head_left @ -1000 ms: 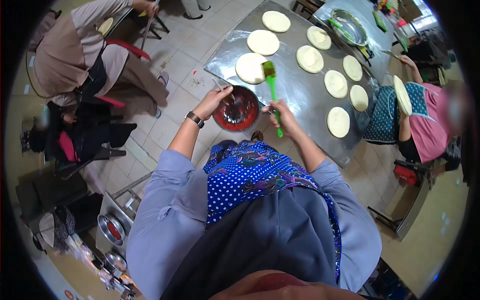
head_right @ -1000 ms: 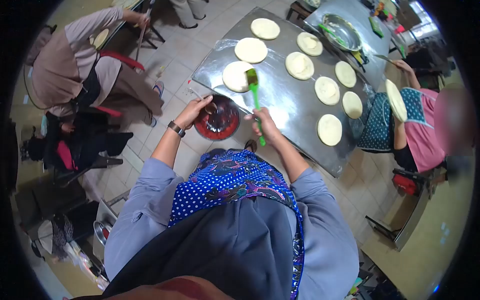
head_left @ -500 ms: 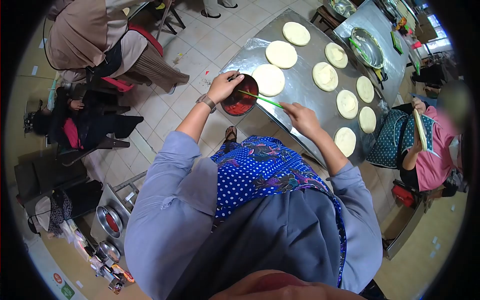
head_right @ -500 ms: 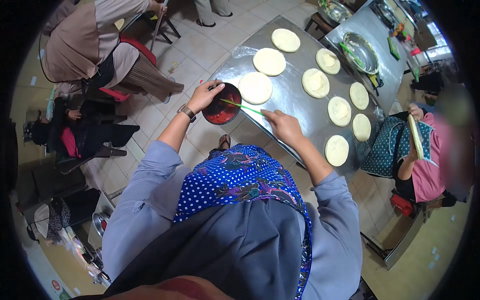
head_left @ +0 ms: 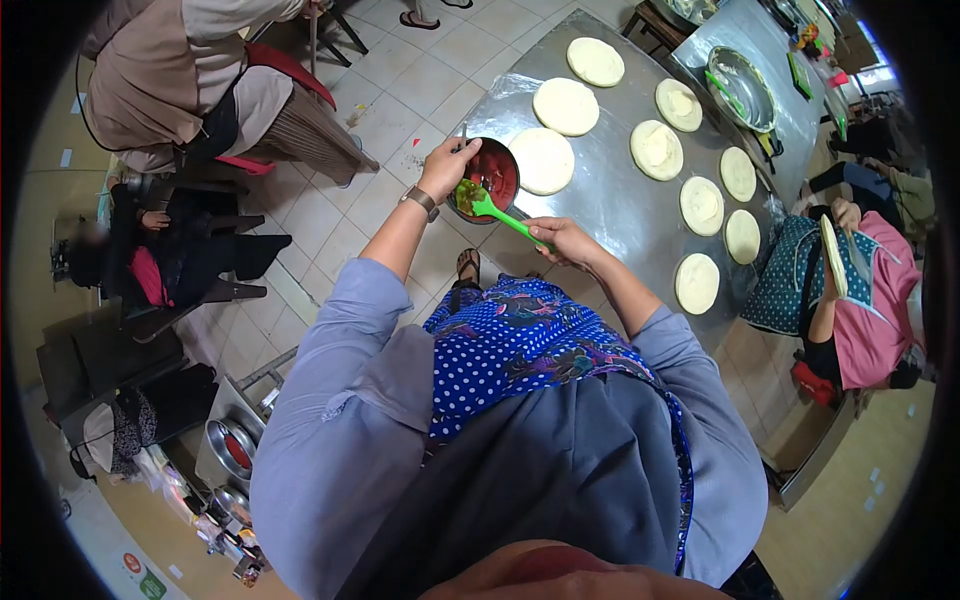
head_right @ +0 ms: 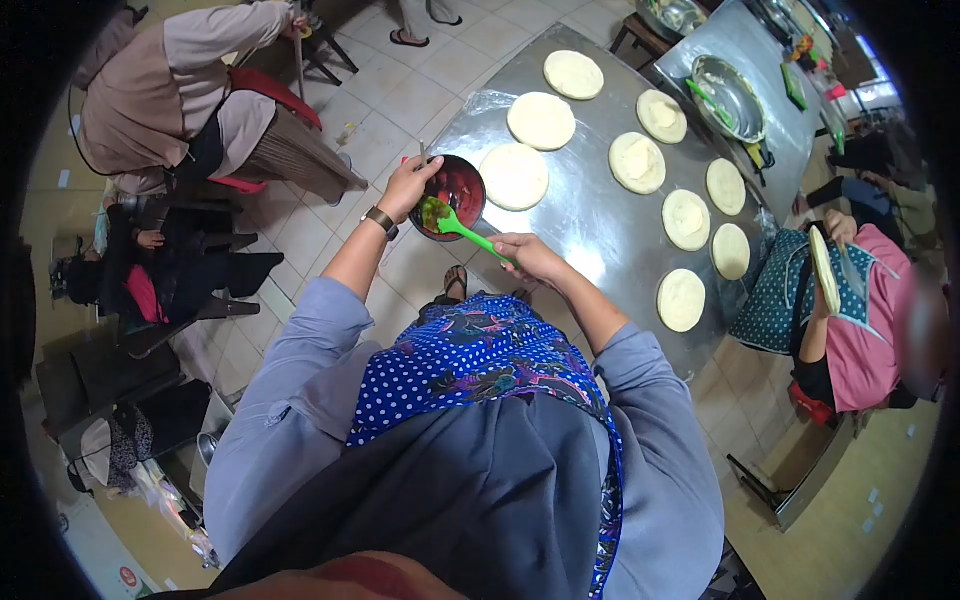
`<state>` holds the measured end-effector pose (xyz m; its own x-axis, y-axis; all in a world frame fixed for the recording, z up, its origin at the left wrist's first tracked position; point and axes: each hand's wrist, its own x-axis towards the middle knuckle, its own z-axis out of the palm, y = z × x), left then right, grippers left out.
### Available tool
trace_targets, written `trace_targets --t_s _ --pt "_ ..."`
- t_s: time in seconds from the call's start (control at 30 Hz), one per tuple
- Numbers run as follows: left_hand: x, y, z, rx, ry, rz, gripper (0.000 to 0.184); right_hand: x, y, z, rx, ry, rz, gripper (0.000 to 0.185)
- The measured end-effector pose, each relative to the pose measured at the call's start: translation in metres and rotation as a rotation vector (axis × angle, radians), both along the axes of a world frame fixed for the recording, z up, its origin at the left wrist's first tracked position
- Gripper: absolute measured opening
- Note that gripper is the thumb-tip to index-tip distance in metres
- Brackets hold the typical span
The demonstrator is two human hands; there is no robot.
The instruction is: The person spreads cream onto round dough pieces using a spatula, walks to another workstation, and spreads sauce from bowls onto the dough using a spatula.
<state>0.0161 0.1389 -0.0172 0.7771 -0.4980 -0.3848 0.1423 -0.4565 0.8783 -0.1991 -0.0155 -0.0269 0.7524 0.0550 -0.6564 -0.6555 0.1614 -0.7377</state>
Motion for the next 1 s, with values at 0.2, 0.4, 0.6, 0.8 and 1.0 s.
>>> trace_targets --t_s 0.2,0.4,0.6,0.8,1.0 --pt "0.000 -0.006 -0.011 -0.063 0.036 0.008 0.040 -0.001 -0.004 -0.029 0.386 0.133 -0.060 0.032" --pt "0.013 -0.006 -0.023 -0.223 0.237 0.200 0.033 -0.017 -0.019 -0.039 0.649 0.047 -0.131 0.031" --pt "0.030 0.000 -0.046 -0.233 0.251 0.259 0.030 -0.040 -0.052 -0.037 0.349 0.071 -0.452 0.033" --pt "0.036 0.002 -0.054 -0.217 0.221 0.263 0.030 -0.040 -0.048 -0.086 -0.604 -0.193 -0.492 0.029" --pt "0.041 0.006 -0.048 -0.181 0.178 0.241 0.031 -0.049 -0.004 -0.096 -1.301 -0.284 -0.275 0.035"
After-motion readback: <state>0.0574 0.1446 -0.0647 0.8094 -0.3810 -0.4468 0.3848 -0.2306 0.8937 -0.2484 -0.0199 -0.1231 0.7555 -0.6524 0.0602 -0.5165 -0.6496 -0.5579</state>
